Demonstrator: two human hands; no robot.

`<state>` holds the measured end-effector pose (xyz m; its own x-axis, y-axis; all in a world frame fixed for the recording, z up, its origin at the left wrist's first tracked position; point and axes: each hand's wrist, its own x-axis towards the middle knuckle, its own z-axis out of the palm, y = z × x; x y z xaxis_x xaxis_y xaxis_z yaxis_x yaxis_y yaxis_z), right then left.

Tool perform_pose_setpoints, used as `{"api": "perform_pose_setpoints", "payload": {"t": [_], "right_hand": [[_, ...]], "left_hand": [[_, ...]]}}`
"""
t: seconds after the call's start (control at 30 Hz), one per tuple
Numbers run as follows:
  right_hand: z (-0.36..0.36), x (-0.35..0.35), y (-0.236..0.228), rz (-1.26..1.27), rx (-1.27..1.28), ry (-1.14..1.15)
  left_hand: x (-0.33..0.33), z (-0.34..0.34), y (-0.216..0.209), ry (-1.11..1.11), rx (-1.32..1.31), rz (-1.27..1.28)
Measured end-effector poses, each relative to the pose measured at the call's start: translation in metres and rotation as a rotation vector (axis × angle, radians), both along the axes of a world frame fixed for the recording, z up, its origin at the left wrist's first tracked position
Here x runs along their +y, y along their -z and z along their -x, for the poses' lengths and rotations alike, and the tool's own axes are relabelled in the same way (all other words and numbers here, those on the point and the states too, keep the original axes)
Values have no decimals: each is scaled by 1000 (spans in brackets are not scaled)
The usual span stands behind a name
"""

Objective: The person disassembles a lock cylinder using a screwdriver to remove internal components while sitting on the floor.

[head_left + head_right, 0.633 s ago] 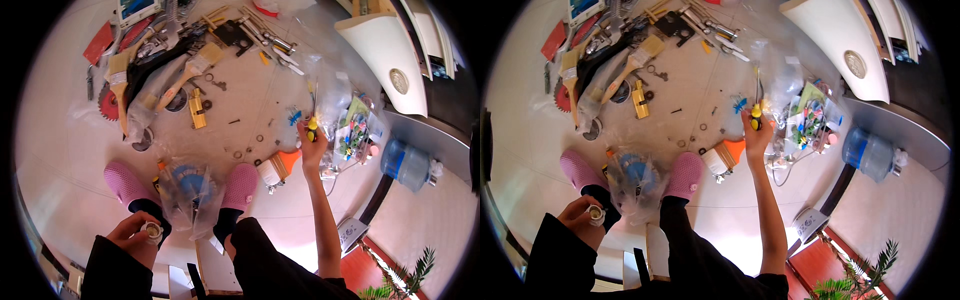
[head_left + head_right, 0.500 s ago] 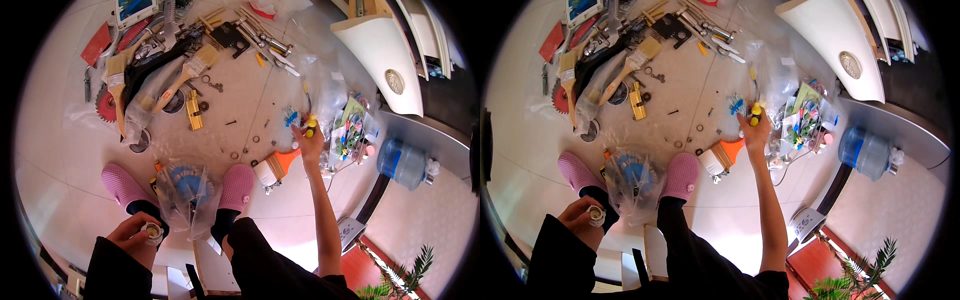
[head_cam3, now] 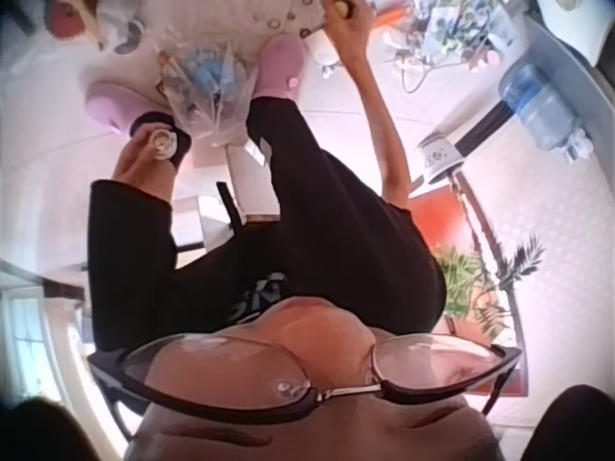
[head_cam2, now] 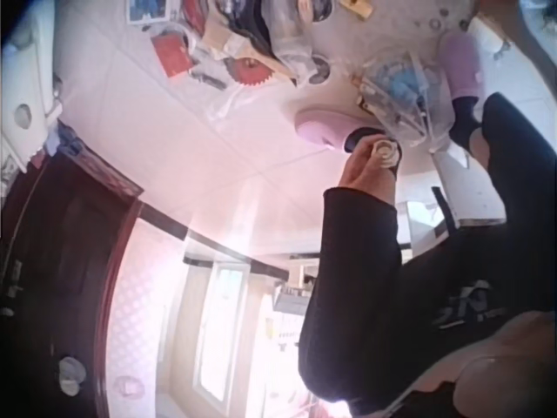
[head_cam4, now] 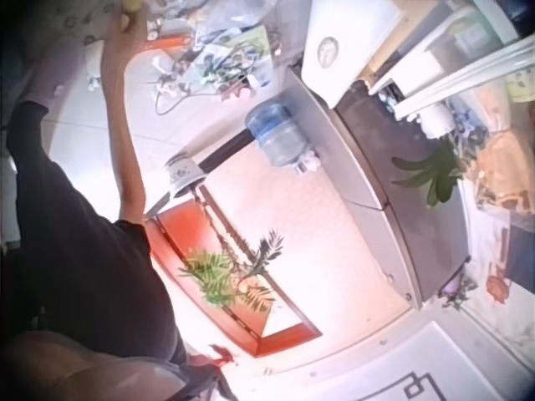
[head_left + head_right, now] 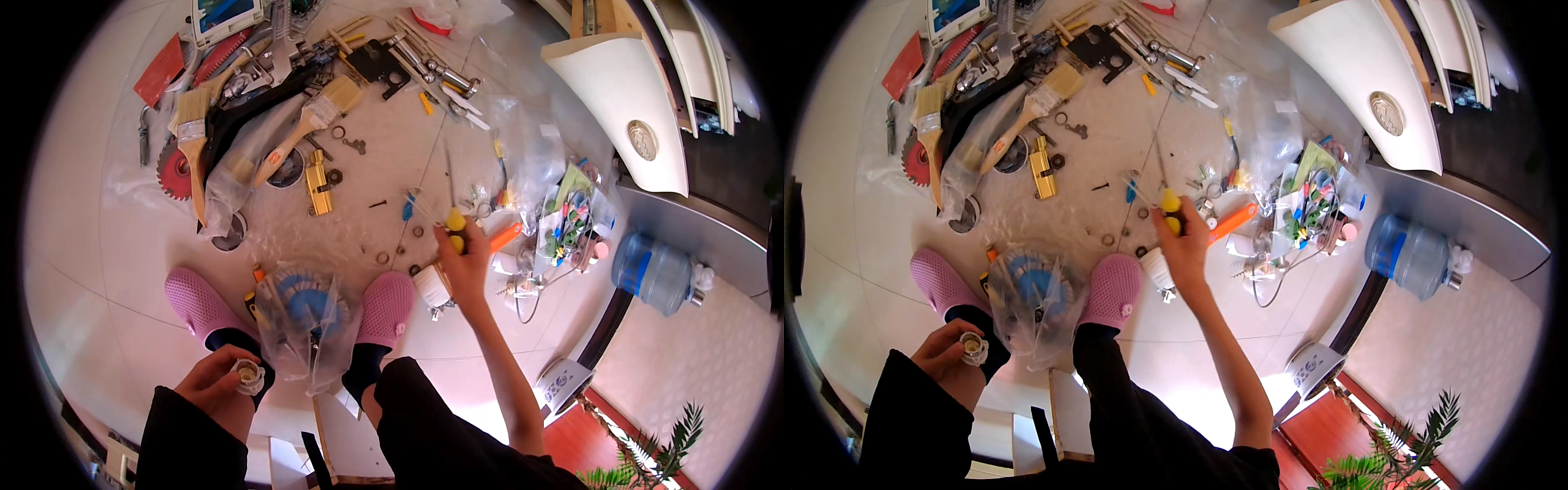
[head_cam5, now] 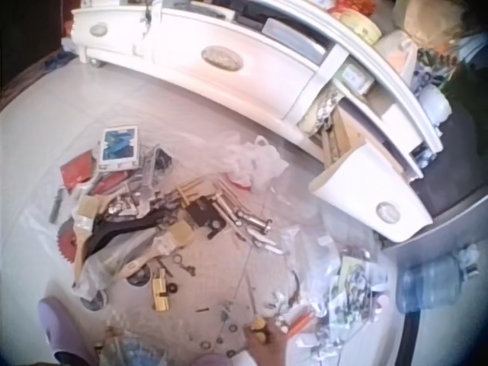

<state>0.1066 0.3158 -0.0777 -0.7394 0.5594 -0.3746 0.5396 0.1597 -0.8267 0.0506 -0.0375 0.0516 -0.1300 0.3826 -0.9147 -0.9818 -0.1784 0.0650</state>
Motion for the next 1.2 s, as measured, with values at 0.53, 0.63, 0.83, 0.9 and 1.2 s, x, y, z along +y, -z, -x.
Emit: {"api": "perform_pose_setpoints", "payload": {"t": [0.53, 0.63, 0.83, 0.9, 1.2], "right_hand": [[-9, 71, 27, -234, 29, -53], [-9, 87, 39, -259, 8, -110], [-9, 85, 47, -267, -1, -151], [-10, 88, 52, -280, 8, -142], [-12, 84, 50, -264, -63, -225]], "left_hand": [[-19, 2, 8, 111, 50, -2], [-25, 0, 14, 130, 86, -55], [-31, 2, 15, 270, 110, -34], [-25, 3, 9, 193, 61, -12], [-22, 5, 5, 157, 4, 25]]}}
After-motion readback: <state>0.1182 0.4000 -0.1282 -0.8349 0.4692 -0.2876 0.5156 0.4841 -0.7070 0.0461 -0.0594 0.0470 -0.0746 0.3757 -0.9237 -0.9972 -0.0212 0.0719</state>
